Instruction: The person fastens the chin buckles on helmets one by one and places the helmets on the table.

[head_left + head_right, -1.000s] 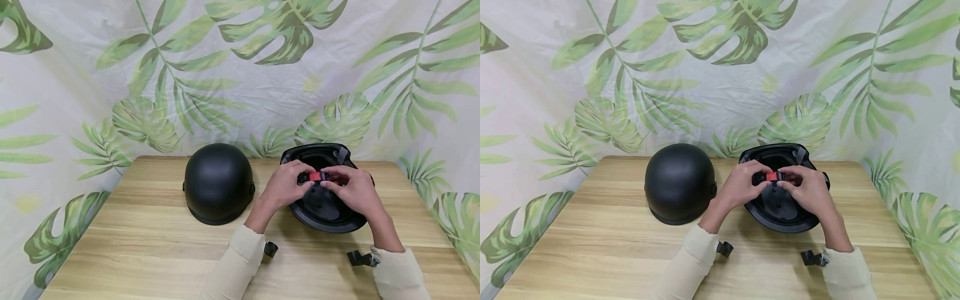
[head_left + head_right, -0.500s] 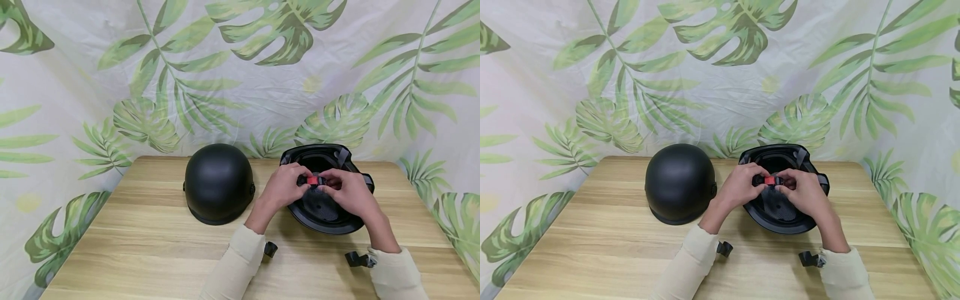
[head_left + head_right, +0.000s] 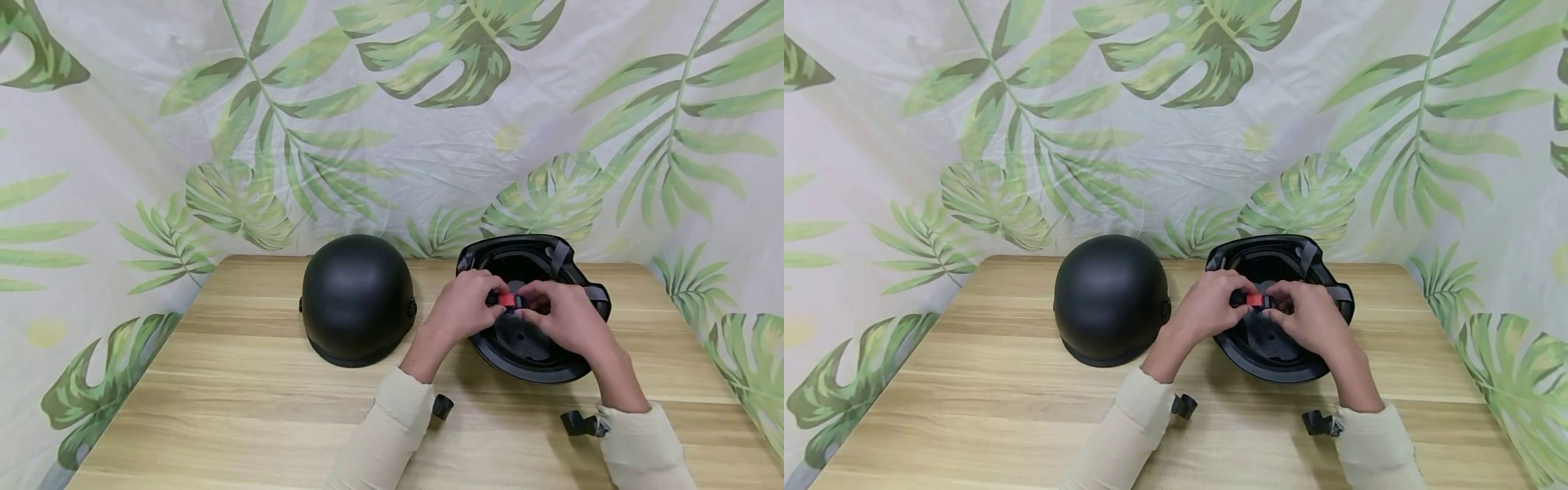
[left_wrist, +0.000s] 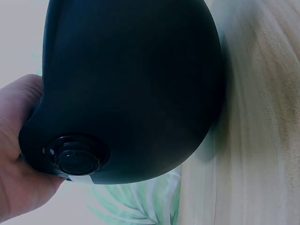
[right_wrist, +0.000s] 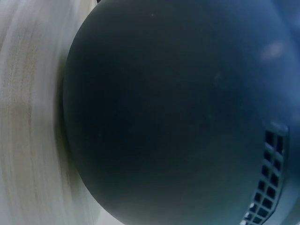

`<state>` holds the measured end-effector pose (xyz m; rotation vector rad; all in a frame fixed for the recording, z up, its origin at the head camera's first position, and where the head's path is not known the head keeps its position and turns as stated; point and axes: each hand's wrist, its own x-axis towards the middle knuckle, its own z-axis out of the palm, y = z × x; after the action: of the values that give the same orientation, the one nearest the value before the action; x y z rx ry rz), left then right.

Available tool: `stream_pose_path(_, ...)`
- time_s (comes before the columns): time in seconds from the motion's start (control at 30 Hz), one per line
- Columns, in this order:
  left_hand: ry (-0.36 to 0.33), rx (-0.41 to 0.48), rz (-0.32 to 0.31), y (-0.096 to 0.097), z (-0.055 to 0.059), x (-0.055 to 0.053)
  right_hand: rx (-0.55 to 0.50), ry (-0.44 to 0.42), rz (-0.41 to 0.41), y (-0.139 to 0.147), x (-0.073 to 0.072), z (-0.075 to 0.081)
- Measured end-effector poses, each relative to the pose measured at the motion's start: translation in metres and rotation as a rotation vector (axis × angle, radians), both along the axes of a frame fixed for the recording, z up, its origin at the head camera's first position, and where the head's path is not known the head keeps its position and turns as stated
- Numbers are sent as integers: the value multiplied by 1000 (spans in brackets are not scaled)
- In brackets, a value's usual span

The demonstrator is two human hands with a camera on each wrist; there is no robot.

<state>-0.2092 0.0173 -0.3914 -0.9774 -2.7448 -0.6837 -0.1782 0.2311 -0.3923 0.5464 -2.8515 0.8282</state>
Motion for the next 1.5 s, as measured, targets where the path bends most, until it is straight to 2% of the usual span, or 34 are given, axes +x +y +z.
stream_pose_path(0.13,16,34,-42,-5,1,-2,8,2,12,-1,1,4)
stream_pose_path(0.27,1,144,-76,-12,2,-5,-12,38,13,0,3,11)
stream_pose_path(0.5,-43,358,-133,-25,5,-8,-39,122,-39,7,12,25)
stream_pose_path(0.67,-45,454,-129,-37,6,-9,-58,165,-85,22,21,33)
stream_pose_path(0.77,-56,505,-116,-44,7,-8,-61,248,-121,35,27,34)
stream_pose_path(0.9,-93,532,-81,-53,6,-7,-54,395,-147,51,35,28)
stream_pose_path(1.0,-146,525,-59,-59,4,-7,-29,443,-166,60,40,23)
stream_pose_path(1.1,-201,508,-39,-63,0,-6,-7,403,-188,67,46,19)
stream_pose_path(1.17,-243,497,-27,-65,-2,-5,3,343,-197,71,48,16)
stream_pose_path(1.3,-372,477,-18,-68,-8,-4,23,212,-214,73,47,11)
stream_pose_path(1.4,-457,460,-29,-69,-11,-3,-7,158,-210,72,43,6)
stream_pose_path(1.5,-494,433,-47,-71,-14,-3,-44,128,-204,71,40,3)
